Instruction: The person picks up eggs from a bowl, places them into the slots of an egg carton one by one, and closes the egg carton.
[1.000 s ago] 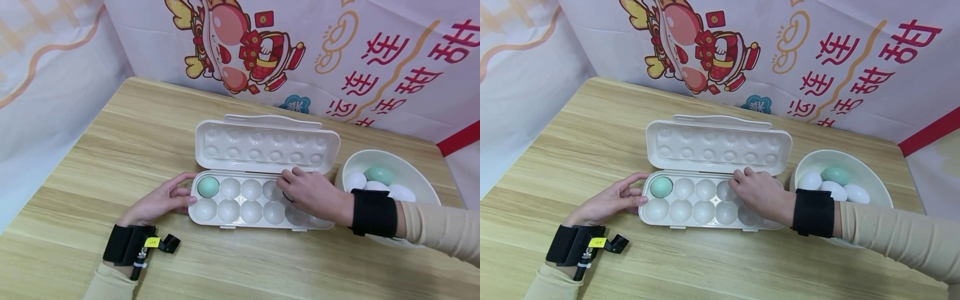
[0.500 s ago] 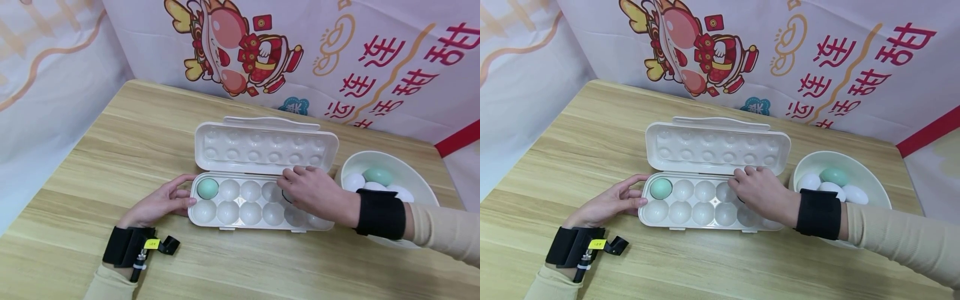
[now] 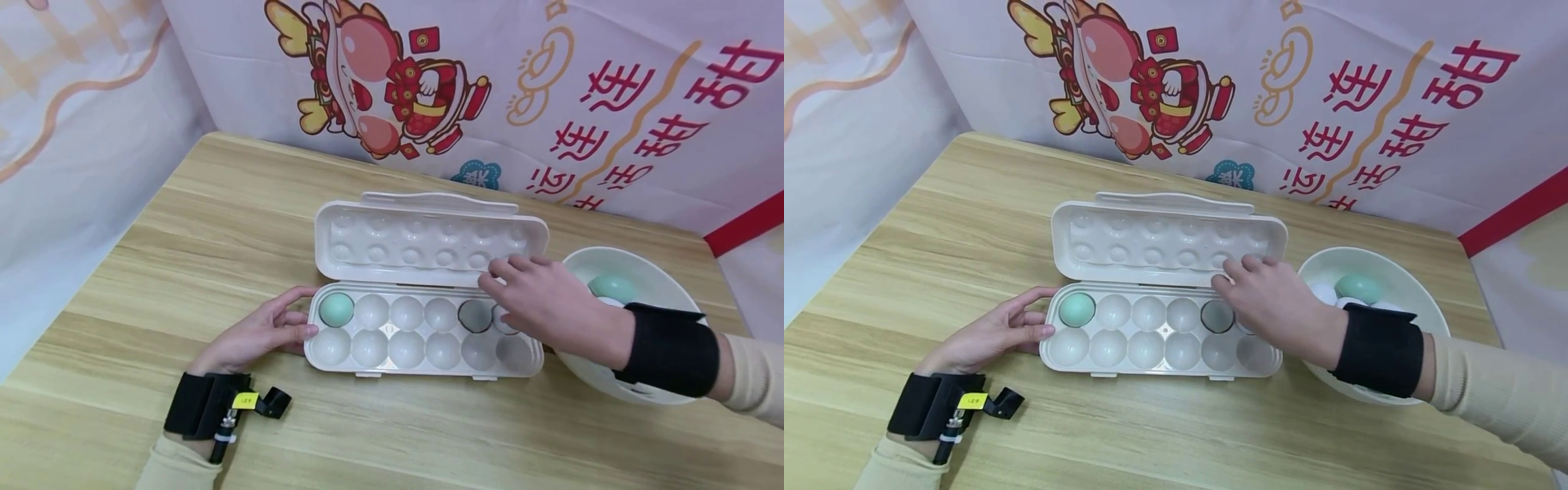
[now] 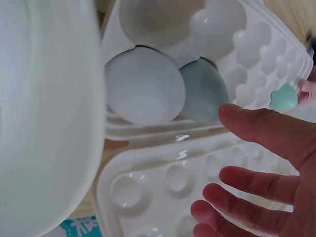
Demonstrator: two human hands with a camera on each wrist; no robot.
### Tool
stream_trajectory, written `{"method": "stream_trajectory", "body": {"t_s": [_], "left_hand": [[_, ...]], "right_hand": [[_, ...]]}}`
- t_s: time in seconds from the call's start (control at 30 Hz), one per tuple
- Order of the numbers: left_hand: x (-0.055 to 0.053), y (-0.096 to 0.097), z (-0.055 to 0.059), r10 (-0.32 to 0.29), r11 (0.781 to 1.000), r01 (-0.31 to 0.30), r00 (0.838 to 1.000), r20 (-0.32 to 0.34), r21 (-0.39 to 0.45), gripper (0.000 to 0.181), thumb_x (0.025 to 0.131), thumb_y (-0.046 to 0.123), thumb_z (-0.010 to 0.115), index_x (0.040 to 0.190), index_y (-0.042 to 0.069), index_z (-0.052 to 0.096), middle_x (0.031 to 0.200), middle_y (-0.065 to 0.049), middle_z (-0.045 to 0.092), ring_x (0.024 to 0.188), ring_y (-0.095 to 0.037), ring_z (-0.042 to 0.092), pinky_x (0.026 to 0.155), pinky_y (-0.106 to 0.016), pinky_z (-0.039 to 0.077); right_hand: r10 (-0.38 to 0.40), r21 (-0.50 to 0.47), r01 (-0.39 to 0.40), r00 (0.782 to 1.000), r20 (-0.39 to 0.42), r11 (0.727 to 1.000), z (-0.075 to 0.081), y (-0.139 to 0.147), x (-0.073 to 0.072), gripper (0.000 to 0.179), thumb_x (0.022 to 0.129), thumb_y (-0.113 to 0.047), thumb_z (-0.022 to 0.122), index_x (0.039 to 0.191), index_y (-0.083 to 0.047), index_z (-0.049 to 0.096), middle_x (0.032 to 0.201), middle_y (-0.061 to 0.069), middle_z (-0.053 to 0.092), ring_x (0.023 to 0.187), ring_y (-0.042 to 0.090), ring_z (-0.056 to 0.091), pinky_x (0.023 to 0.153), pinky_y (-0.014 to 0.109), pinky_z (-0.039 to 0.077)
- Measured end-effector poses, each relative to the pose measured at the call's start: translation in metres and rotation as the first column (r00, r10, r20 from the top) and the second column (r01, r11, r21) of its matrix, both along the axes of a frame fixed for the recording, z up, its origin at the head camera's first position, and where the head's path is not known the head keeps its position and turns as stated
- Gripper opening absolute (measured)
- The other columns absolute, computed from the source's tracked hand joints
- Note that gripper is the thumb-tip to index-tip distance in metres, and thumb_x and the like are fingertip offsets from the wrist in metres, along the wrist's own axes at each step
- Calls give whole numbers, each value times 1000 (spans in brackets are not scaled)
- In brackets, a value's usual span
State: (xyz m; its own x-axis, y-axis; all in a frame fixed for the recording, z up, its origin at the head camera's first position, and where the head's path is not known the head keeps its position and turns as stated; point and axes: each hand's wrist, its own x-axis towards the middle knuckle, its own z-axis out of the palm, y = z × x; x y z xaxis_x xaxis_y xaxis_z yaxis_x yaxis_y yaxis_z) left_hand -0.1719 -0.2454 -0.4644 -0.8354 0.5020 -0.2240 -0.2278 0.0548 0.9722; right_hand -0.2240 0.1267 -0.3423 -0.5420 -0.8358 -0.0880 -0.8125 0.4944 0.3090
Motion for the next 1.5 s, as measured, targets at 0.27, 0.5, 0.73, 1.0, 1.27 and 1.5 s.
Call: {"method": "stream_trajectory", "body": {"t_s": [0.27,0.5,0.73,1.0,1.27,1.5], "left_hand": [[1,0,0,-1,1000,1,1000,2,-16,62,90,8,56,141,3,20,113,-32,57,92,-27,63,79,-41,56],[2,-1,-2,4,1000,-4,1000,5,-15,61,91,9,56,140,4,21,111,-29,59,92,-28,64,79,-42,56],[3,-3,-3,11,1000,-11,1000,7,-2,60,91,9,56,140,6,22,110,-26,60,92,-29,64,78,-41,56],[4,-4,-2,8,1000,-8,1000,-2,1,60,91,7,54,141,6,21,112,-29,59,93,-30,64,79,-41,56],[0,-1,-1,-3,1000,3,1000,-2,11,60,91,7,55,140,5,21,113,-29,58,95,-29,63,80,-41,56],[0,0,-1,3,1000,-3,1000,3,4,60,91,7,55,141,6,21,112,-27,59,94,-28,63,80,-41,56]], "right_hand": [[-114,-72,113,994,-6,991,9,22,-6,44,65,-23,81,99,-6,58,90,12,62,79,27,58,55,39,54],[-186,-66,187,982,15,980,15,47,-11,47,63,-23,82,100,-5,58,89,14,64,79,31,60,58,45,55],[-303,-19,306,949,82,952,15,66,-15,51,62,-25,82,104,-6,59,94,17,67,77,30,61,53,40,56],[-272,-31,277,957,99,960,3,82,-16,49,60,-25,83,102,-7,64,93,15,68,81,31,62,62,46,57],[-321,33,321,930,180,947,-16,93,-21,48,58,-15,84,102,-8,67,95,13,68,83,30,59,62,45,56],[-292,49,288,936,198,956,-25,98,-24,43,62,-4,80,103,-9,68,99,12,68,86,29,60,62,44,56]]}}
